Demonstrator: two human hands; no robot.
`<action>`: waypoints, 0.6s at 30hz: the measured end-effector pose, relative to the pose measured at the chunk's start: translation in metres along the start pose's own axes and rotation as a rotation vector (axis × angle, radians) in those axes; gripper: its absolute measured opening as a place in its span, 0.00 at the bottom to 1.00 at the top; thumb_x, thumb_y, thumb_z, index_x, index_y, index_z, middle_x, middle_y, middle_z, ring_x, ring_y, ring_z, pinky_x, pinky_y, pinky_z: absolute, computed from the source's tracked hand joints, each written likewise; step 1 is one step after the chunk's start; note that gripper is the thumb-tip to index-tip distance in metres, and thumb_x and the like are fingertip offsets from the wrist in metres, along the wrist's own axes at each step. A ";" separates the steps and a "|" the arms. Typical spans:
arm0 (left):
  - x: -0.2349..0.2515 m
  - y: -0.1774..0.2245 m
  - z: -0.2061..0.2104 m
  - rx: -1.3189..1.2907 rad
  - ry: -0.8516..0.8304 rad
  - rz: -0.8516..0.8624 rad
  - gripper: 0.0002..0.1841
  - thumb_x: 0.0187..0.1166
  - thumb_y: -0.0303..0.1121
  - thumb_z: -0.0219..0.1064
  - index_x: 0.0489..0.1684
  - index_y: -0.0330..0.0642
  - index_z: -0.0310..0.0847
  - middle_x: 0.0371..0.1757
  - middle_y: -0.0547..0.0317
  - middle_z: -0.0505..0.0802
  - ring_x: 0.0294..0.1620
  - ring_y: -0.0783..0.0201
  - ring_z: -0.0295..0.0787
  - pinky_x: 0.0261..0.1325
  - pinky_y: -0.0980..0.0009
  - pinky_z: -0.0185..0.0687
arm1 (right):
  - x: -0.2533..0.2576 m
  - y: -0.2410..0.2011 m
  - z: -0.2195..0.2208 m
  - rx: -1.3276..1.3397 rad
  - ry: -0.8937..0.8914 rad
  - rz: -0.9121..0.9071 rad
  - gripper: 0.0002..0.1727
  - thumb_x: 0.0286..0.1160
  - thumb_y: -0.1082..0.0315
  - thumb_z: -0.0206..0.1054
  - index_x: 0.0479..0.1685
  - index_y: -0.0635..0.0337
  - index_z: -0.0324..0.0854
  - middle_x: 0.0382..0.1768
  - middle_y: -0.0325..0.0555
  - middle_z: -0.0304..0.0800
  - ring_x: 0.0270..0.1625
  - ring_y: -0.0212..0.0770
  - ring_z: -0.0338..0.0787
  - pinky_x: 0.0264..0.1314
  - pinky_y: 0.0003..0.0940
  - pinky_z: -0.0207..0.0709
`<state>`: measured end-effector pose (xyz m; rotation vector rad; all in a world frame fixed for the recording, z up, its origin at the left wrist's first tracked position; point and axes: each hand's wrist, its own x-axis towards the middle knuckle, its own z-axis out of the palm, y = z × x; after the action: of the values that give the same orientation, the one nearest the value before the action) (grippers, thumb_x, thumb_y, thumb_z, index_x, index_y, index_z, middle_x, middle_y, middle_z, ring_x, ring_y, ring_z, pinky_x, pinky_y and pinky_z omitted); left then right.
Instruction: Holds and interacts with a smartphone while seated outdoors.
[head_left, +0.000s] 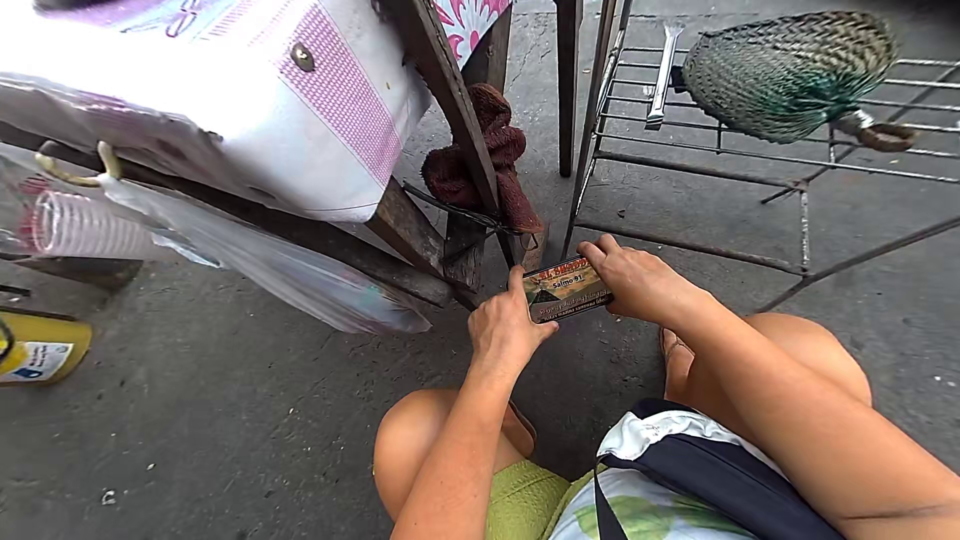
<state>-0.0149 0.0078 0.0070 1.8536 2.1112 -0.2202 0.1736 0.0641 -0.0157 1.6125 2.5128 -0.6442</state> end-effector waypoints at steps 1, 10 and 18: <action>0.000 0.000 0.000 -0.001 -0.005 -0.002 0.53 0.59 0.60 0.82 0.90 0.54 0.59 0.44 0.47 0.95 0.50 0.43 0.93 0.53 0.44 0.82 | 0.000 0.000 0.000 0.000 0.004 -0.004 0.56 0.41 0.76 0.88 0.84 0.54 0.65 0.71 0.61 0.72 0.55 0.63 0.88 0.48 0.58 0.86; 0.001 0.000 0.003 0.004 -0.004 0.000 0.54 0.60 0.60 0.82 0.90 0.54 0.58 0.44 0.46 0.95 0.50 0.43 0.93 0.52 0.43 0.82 | -0.003 -0.002 0.000 -0.016 0.003 0.002 0.57 0.42 0.75 0.89 0.85 0.55 0.64 0.70 0.61 0.73 0.55 0.63 0.88 0.46 0.57 0.86; 0.001 0.000 0.004 0.014 0.002 0.006 0.54 0.60 0.60 0.82 0.91 0.54 0.58 0.43 0.46 0.95 0.50 0.42 0.93 0.52 0.43 0.82 | -0.002 -0.002 0.000 -0.010 -0.003 0.012 0.57 0.41 0.75 0.89 0.85 0.55 0.64 0.70 0.62 0.72 0.54 0.64 0.88 0.46 0.57 0.86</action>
<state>-0.0141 0.0078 0.0034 1.8681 2.1101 -0.2322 0.1730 0.0616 -0.0150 1.6209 2.4983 -0.6305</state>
